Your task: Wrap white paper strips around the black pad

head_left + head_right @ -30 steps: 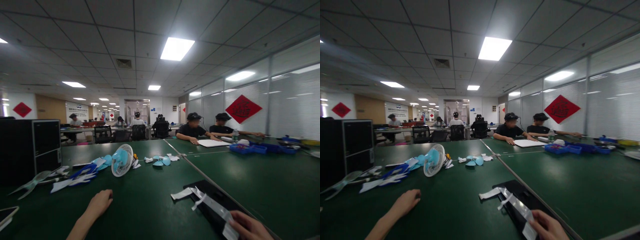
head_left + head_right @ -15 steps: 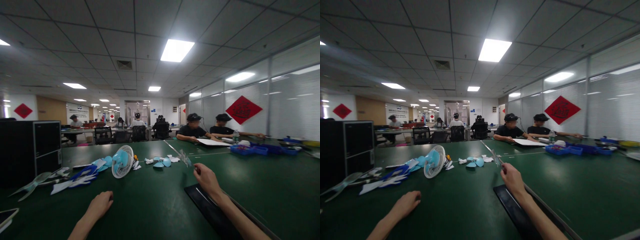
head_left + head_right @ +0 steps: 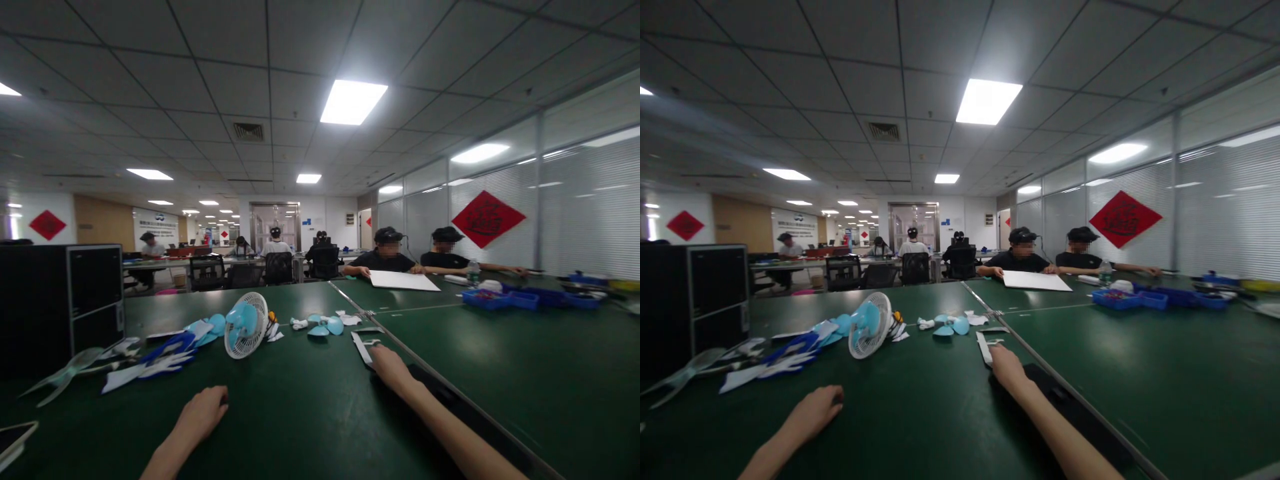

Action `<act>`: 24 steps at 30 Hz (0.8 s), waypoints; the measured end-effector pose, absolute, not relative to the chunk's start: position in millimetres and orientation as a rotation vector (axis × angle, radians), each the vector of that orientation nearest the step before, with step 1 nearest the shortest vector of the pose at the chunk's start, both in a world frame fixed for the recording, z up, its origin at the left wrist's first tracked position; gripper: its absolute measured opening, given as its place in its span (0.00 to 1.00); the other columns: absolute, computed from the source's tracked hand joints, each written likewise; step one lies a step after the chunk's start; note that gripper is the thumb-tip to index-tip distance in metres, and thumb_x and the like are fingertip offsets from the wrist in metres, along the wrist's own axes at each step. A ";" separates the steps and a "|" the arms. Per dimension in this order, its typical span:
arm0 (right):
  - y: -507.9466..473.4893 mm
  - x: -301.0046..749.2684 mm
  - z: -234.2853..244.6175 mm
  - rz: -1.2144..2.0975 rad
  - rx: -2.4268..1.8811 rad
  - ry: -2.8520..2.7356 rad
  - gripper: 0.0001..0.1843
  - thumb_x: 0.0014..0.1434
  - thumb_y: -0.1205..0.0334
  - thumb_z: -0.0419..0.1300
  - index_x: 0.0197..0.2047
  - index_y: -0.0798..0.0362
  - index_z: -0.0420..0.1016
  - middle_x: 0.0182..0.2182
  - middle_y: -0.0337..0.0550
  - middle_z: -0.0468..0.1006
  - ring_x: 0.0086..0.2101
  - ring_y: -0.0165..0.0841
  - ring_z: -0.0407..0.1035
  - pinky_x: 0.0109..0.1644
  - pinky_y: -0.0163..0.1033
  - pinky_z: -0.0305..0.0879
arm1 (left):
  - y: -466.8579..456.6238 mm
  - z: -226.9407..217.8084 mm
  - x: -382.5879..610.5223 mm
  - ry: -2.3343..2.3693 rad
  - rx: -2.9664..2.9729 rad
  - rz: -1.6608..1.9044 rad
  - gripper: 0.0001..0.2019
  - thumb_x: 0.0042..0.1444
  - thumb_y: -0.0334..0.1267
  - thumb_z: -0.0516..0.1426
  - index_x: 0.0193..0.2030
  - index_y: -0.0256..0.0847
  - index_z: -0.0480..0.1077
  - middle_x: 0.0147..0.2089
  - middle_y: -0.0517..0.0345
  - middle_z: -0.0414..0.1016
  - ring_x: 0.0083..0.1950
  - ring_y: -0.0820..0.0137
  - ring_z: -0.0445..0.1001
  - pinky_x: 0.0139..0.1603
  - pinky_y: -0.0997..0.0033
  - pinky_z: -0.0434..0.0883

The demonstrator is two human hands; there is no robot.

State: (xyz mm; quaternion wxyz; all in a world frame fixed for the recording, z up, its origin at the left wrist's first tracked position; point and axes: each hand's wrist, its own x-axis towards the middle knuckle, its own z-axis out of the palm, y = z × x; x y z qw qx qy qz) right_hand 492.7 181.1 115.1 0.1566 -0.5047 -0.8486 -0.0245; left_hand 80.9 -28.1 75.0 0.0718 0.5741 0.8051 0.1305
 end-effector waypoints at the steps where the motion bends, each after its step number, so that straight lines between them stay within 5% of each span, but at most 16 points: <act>1: 181.4 500.0 114.6 -0.085 -1.431 -2.430 0.13 0.56 0.69 0.53 0.43 0.54 0.75 0.44 0.53 0.76 0.45 0.39 0.70 0.47 0.37 0.61 | -27.1 73.3 79.2 2.419 1.732 0.393 0.11 0.56 0.38 0.53 0.44 0.44 0.72 0.47 0.54 0.77 0.47 0.64 0.75 0.44 0.67 0.71; 13: 150.6 612.5 102.3 -0.052 -1.681 -2.204 0.12 0.56 0.56 0.55 0.37 0.54 0.74 0.37 0.50 0.76 0.39 0.41 0.71 0.37 0.38 0.63 | -26.4 69.6 76.1 2.390 1.746 0.429 0.11 0.56 0.38 0.53 0.44 0.44 0.72 0.47 0.54 0.76 0.47 0.64 0.75 0.44 0.67 0.72; 24: 144.1 638.1 93.5 0.087 -1.739 -2.112 0.13 0.56 0.56 0.53 0.28 0.52 0.75 0.31 0.50 0.79 0.34 0.42 0.73 0.33 0.40 0.63 | -26.8 73.8 83.0 2.465 1.749 0.373 0.11 0.56 0.37 0.52 0.43 0.43 0.72 0.47 0.53 0.76 0.48 0.63 0.75 0.45 0.67 0.70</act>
